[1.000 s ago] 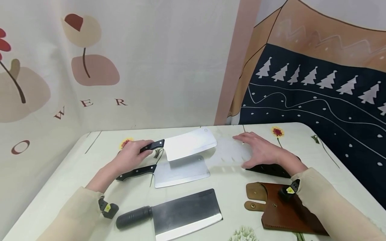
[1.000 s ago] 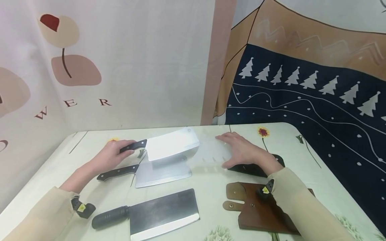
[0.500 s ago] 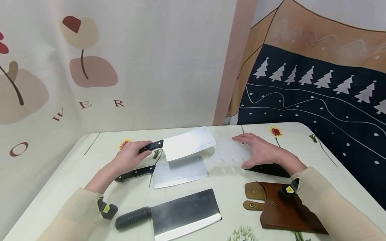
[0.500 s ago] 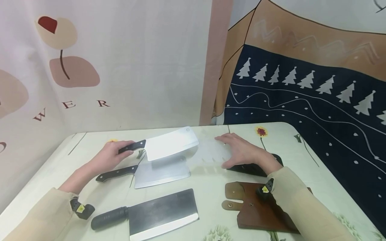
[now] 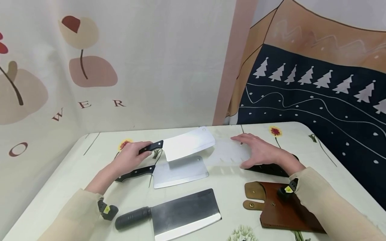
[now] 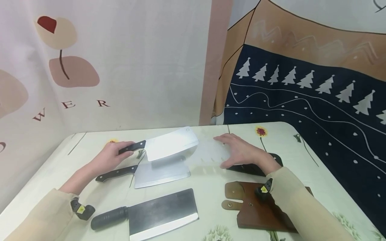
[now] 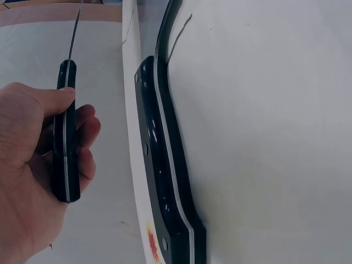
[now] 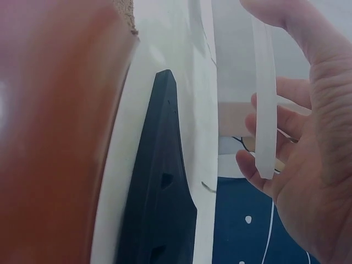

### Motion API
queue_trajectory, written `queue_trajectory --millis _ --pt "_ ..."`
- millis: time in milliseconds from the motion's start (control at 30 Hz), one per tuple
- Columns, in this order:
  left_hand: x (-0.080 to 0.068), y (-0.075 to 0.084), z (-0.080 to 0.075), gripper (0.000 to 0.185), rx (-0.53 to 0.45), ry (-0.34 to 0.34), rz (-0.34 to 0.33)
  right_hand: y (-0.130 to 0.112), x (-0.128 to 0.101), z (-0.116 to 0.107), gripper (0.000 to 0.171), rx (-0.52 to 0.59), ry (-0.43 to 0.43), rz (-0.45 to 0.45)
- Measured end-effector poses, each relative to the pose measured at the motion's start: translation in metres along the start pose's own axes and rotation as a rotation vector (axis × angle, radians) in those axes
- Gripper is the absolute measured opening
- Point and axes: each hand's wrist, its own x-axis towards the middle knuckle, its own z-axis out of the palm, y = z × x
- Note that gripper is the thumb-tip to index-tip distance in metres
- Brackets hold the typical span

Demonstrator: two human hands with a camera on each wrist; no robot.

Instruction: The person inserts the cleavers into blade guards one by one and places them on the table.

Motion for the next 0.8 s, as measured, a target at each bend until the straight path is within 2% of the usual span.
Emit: queue_trajectory --millis 333,800 --pt "-0.0027 -0.0020 0.0018 0.035 -0.023 -0.006 -0.014 0.0038 -0.0013 0.0046 0.094 0.007 -0.023 0.009" --pt "0.0005 0.0002 0.0070 0.037 -0.082 -0.030 -0.031 0.0043 -0.0004 0.0034 0.093 0.018 -0.007 0.008"
